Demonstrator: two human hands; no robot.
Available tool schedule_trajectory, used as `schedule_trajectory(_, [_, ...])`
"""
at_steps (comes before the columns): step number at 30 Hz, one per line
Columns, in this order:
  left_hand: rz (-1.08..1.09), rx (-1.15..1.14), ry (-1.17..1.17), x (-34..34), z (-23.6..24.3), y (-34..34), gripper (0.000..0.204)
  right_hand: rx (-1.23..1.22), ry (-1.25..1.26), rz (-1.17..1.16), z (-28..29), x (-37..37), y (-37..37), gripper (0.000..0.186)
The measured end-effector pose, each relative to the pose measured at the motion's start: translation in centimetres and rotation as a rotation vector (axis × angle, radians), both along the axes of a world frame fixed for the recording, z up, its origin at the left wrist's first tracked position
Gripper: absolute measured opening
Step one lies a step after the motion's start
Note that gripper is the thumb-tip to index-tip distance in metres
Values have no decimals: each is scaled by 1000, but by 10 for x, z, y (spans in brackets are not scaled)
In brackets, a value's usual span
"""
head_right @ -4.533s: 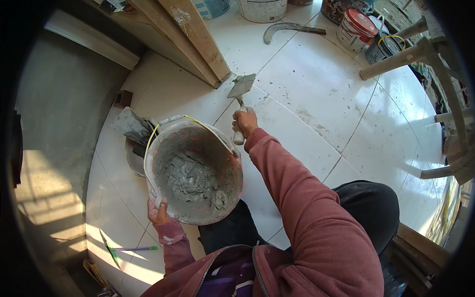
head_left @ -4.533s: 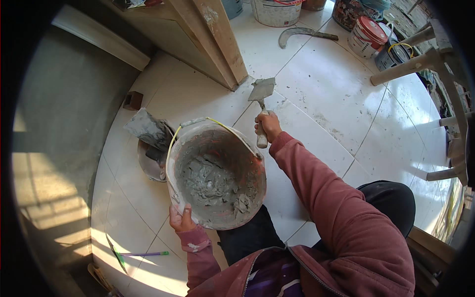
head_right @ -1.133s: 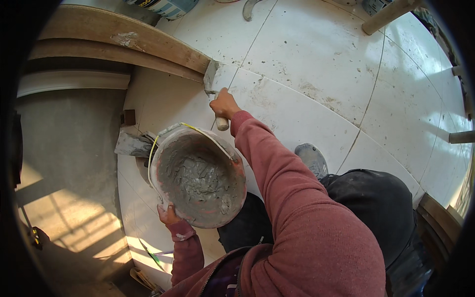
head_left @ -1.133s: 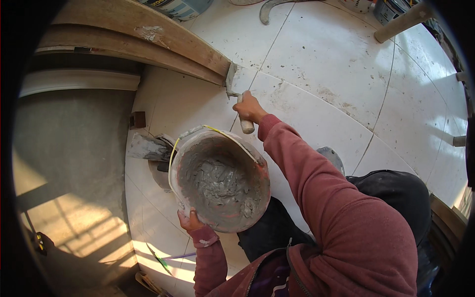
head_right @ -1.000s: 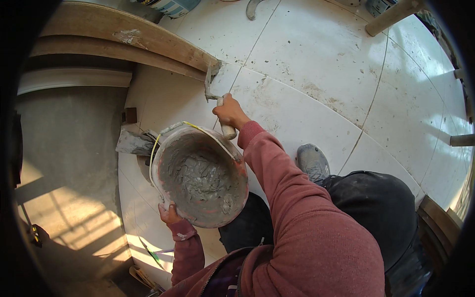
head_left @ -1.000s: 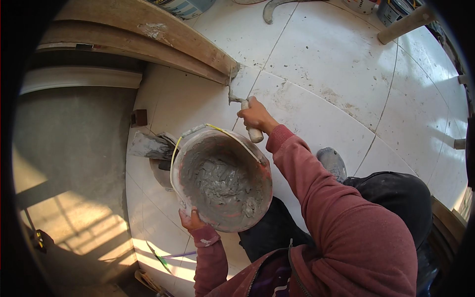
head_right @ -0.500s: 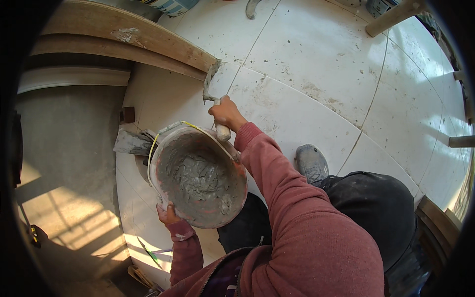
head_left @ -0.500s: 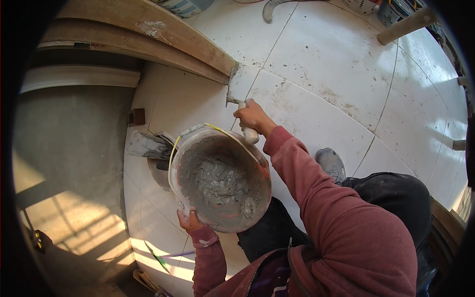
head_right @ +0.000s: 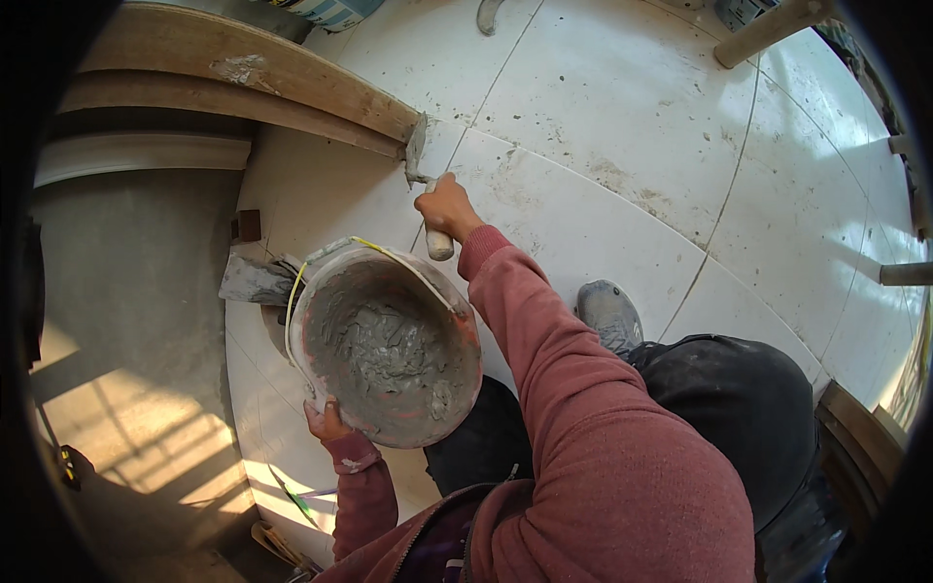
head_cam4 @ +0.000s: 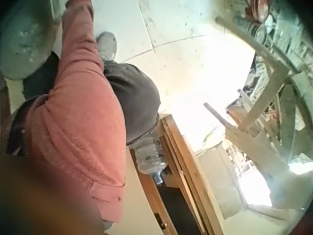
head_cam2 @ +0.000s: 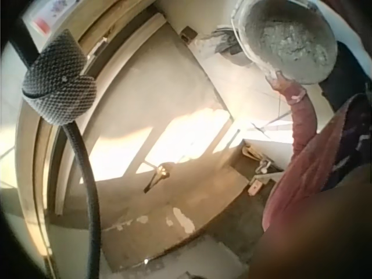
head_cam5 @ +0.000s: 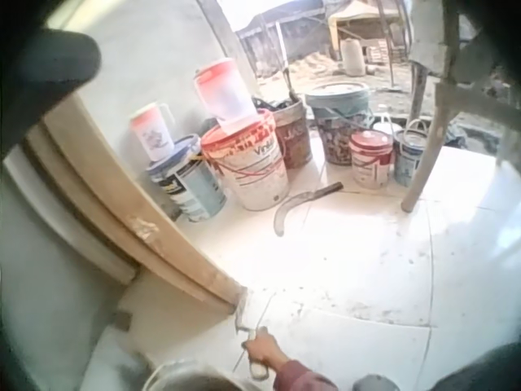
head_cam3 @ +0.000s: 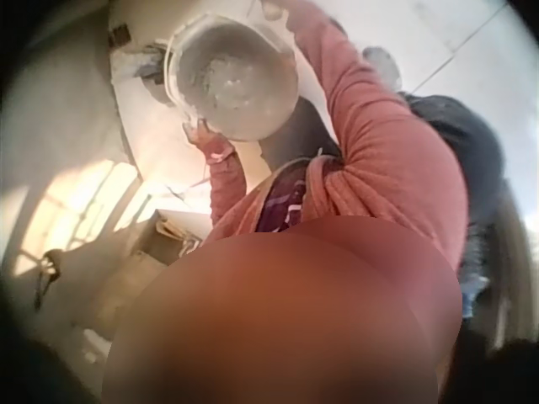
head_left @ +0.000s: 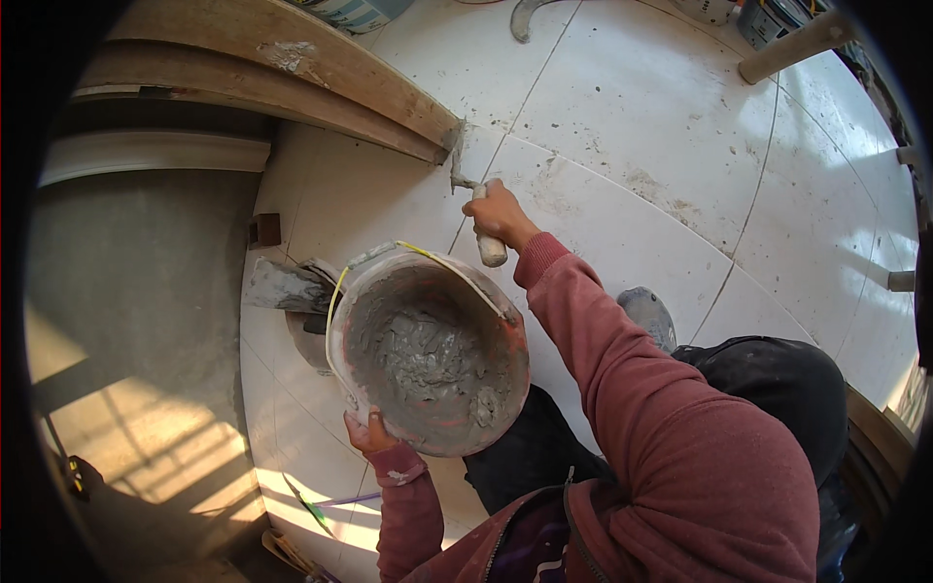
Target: The person scoops cement from a bucket with a trowel, applies it along the base of a wooden door frame, and smooths the material into place using the trowel and their fingers.
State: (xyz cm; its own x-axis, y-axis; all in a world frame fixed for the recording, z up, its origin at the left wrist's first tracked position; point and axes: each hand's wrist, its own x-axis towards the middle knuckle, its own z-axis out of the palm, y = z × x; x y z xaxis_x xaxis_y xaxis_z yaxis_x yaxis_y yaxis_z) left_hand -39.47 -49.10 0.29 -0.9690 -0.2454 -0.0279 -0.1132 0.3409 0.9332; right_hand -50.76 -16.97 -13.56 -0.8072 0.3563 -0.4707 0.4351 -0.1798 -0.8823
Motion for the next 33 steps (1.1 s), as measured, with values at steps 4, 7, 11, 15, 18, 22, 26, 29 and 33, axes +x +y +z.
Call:
schedule_trajectory(4, [0,6,-2,-3,-6,-3,31,20,-15,-76,-11,-18,12,48])
schedule_trajectory(7, [-3,55,2,-3,-1,0,30,104,-20,29,9,-20,-3,49])
schedule_trajectory(11, [-8,17,41,-3,3,-8,30,83,-5,84,28,5,-17,49])
schedule_trajectory(15, [-7,-26,18,-3,-3,5,27,28,20,-94,-15,-8,17,49])
schedule_trajectory(18, [-6,-9,6,-2,-3,2,27,61,6,-84,-19,-24,20,43])
schedule_trajectory(22, [-17,-19,-11,0,9,7,26,208,43,108,13,-15,-7,48])
schedule_trajectory(26, [14,20,0,0,3,-5,27,135,-3,94,24,7,-6,46])
schedule_trajectory(29, [17,39,-18,-3,-2,4,28,85,6,20,-6,2,26,48])
schedule_trajectory(33, [10,10,-11,-2,-2,0,29,24,37,84,-3,-4,34,49])
